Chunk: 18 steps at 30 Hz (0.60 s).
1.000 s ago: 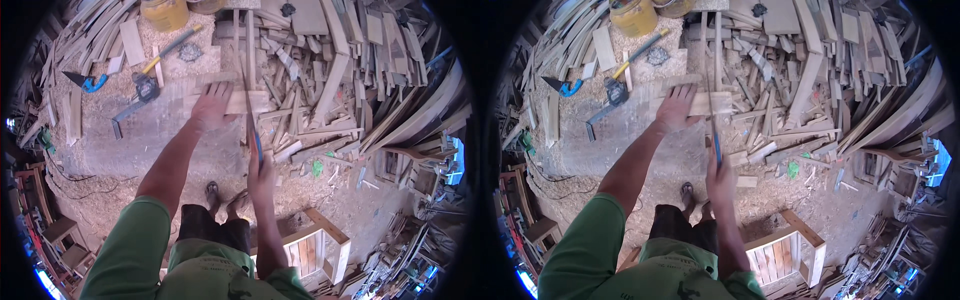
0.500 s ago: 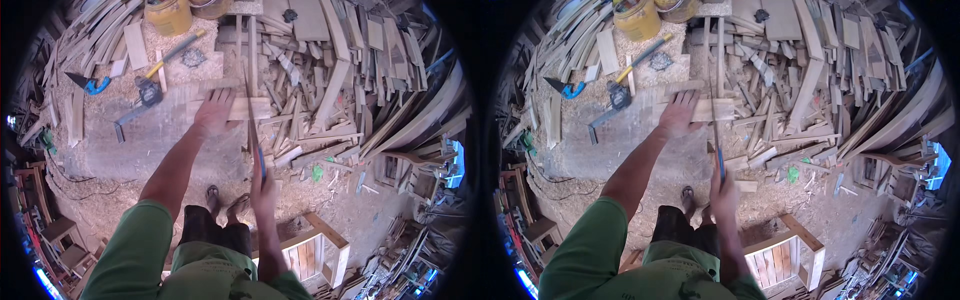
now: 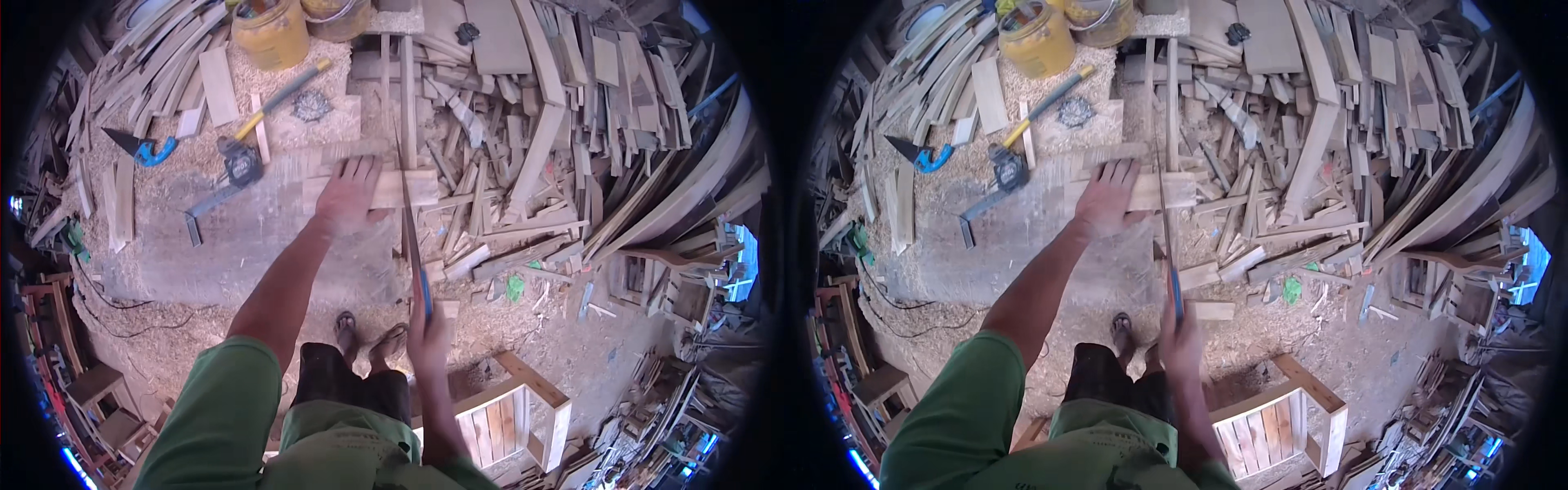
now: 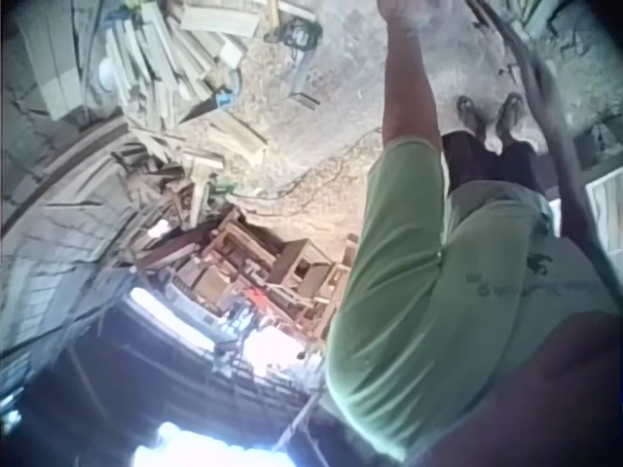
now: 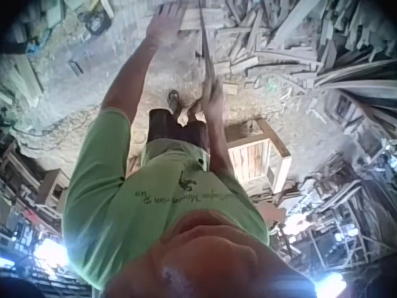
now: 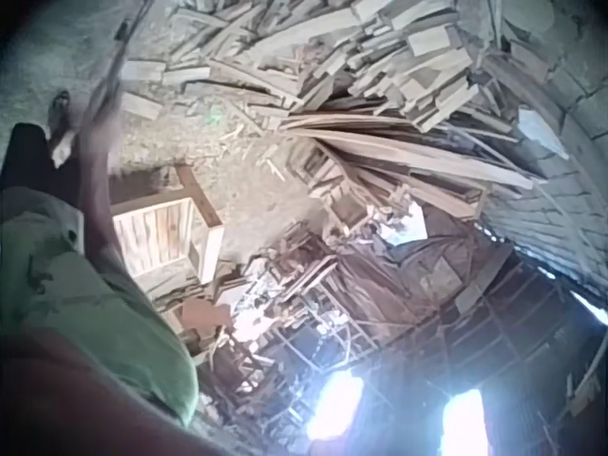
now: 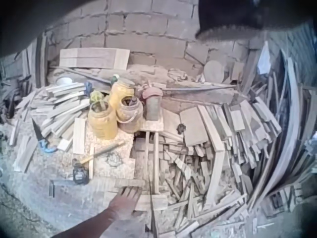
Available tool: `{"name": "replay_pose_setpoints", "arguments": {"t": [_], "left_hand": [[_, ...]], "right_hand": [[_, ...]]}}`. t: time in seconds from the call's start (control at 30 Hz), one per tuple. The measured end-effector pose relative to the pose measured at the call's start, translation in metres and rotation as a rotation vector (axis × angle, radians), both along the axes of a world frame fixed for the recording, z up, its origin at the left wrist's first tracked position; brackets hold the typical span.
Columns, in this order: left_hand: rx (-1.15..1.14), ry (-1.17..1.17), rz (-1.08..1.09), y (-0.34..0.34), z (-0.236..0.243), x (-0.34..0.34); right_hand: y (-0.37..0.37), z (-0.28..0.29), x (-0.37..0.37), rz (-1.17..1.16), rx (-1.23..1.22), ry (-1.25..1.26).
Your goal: The person measures and marks a wooden plank with a pencil and square, then cuts it using a hand saw. They fit the cut piece into a wooden frame, measure and cut another piece, and fit it into the frame as well.
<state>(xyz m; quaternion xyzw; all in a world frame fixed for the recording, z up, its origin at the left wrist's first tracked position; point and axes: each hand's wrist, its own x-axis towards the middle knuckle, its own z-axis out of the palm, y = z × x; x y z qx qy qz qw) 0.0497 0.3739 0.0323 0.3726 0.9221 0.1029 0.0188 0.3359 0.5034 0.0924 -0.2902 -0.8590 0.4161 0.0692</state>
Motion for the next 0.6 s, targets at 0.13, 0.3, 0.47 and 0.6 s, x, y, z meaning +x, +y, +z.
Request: {"name": "replay_pose_setpoints", "arguments": {"t": [0.13, 0.3, 0.47, 0.6], "left_hand": [[-0.037, 0.060, 0.012, -0.005, 0.003, -0.005], [0.014, 0.044, -0.027, 0.005, 0.002, -0.006], [0.007, 0.014, 0.006, -0.011, -0.004, -0.003], [-0.043, 0.057, 0.001, -0.004, -0.004, -0.005]], "right_hand": [[-0.010, 0.008, 0.124, 0.029, -0.020, -0.012], [0.012, -0.010, -0.083, 0.021, -0.117, 0.007], [0.003, 0.002, -0.032, 0.037, -0.079, 0.004], [-0.013, 0.013, 0.119, -0.001, -0.045, -0.053]]}}
